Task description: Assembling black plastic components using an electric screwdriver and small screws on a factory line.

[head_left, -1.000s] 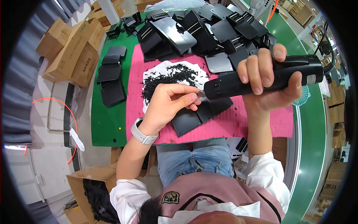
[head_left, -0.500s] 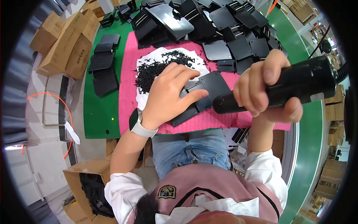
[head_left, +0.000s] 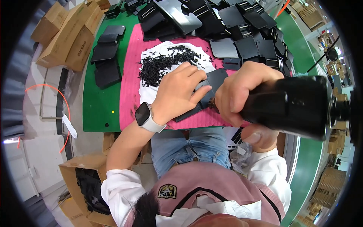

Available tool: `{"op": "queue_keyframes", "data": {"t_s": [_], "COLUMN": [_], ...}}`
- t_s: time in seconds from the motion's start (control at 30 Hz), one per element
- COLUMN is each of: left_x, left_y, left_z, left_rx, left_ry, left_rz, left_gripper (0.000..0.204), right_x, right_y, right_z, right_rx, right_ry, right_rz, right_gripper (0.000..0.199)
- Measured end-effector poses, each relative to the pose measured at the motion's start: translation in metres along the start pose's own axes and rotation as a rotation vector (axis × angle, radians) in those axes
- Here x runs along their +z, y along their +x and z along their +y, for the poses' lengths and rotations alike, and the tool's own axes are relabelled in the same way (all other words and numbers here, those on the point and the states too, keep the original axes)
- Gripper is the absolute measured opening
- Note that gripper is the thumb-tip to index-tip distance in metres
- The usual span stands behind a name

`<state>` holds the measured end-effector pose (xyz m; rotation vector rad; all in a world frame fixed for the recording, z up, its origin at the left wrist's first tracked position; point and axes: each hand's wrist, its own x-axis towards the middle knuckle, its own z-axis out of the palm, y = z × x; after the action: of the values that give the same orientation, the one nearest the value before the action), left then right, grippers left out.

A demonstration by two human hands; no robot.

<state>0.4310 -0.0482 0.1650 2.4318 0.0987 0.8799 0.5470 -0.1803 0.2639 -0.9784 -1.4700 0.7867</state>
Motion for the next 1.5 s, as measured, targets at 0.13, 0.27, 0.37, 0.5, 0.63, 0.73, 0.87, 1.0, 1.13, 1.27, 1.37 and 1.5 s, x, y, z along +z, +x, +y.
{"op": "queue_keyframes", "data": {"t_s": [0.13,0.27,0.37,0.5,0.63,0.73,0.87,1.0,1.13,1.27,1.37,1.5], "left_x": [0.003,0.004,0.007,0.01,0.009,0.009,-0.013,-0.11,-0.192,-0.226,-0.195,-0.157], "left_y": [-0.002,-0.003,0.001,0.002,-0.013,-0.016,-0.04,-0.155,-0.373,-0.623,-0.675,-0.659], "left_z": [-0.001,-0.003,-0.002,0.007,0.011,0.014,0.031,0.043,0.016,0.058,0.06,0.016], "left_rx": [0.006,0.01,0.018,0.045,-0.017,-0.076,-0.177,-0.73,-1.262,-1.557,-1.65,-1.392], "left_ry": [0.031,0.036,0.05,0.236,0.471,0.312,0.305,0.26,0.761,1.235,0.253,-0.15], "left_rz": [-0.005,-0.002,-0.001,0.034,0.088,0.235,0.383,0.844,1.464,1.394,1.698,1.678], "left_gripper": [0.021,0.021,0.021,0.022,0.028,0.039,0.041,0.022,0.044,0.034,0.028,0.037], "right_x": [0.001,0.001,0.0,-0.005,-0.022,-0.034,-0.054,-0.053,-0.043,-0.048,-0.06,-0.066], "right_y": [0.004,0.003,-0.001,-0.01,-0.01,-0.045,-0.063,-0.065,-0.061,-0.06,-0.07,-0.089], "right_z": [0.008,0.012,0.007,0.01,0.006,-0.011,-0.035,-0.013,0.003,0.016,0.014,0.009], "right_rx": [-0.004,-0.055,-0.087,-0.184,-0.397,-0.618,-0.496,-0.466,-0.442,-0.419,-0.387,-0.312], "right_ry": [0.136,0.158,0.051,0.036,0.509,0.61,0.413,0.408,0.477,0.547,0.47,0.361], "right_rz": [0.01,0.014,0.033,0.03,-0.251,-0.068,-0.236,-0.181,-0.111,-0.173,-0.161,0.367], "right_gripper": [0.041,0.037,0.036,0.034,0.037,0.036,0.05,0.047,0.046,0.046,0.05,0.033]}}
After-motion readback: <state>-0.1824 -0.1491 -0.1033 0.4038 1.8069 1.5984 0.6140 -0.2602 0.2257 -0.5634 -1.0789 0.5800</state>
